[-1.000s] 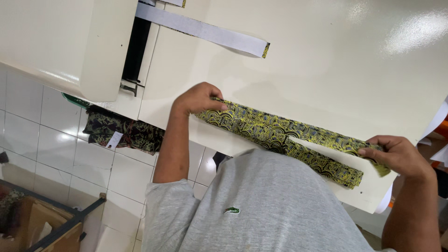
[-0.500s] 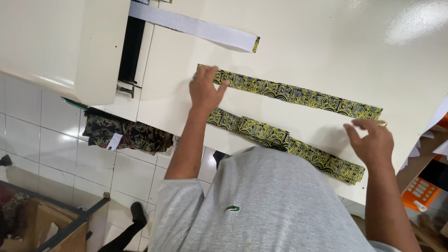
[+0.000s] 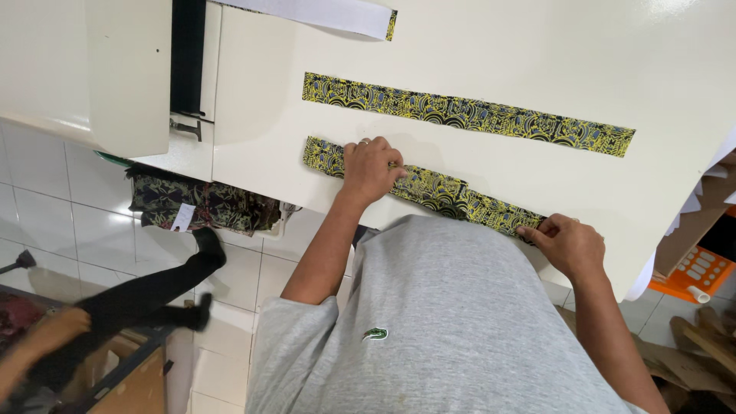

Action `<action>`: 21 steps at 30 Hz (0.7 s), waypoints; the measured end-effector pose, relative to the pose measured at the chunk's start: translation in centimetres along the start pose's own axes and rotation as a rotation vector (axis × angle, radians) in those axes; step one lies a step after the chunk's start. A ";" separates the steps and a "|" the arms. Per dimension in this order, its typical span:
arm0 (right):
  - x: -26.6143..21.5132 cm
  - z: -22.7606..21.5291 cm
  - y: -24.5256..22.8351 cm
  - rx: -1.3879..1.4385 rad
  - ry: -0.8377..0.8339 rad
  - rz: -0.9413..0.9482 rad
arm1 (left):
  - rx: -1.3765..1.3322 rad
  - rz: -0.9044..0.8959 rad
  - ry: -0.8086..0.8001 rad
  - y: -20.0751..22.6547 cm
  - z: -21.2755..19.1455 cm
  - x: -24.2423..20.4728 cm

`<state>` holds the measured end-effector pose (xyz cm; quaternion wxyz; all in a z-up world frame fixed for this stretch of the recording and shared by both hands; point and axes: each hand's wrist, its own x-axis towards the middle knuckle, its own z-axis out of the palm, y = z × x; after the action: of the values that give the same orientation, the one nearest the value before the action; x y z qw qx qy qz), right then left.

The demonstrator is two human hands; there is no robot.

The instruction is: The person repeatedly folds narrow patterned fabric strips in half lengthwise on a white worktable. The person aligns the edges and smooths the folds, then places the folded strips on the table. The person repeats this process for multiple strips throughout the clip.

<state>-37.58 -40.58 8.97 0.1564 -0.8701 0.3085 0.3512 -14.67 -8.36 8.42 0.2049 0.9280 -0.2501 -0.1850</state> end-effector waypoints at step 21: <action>0.3 -0.4 0.1 0.009 -0.039 -0.001 | -1.105 -0.317 0.038 -13.7 2.8 -6.0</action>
<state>-37.34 -40.96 9.03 0.1668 -0.8625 0.3064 0.3666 -15.41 4.88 0.99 0.6334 0.7127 0.0296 -0.2999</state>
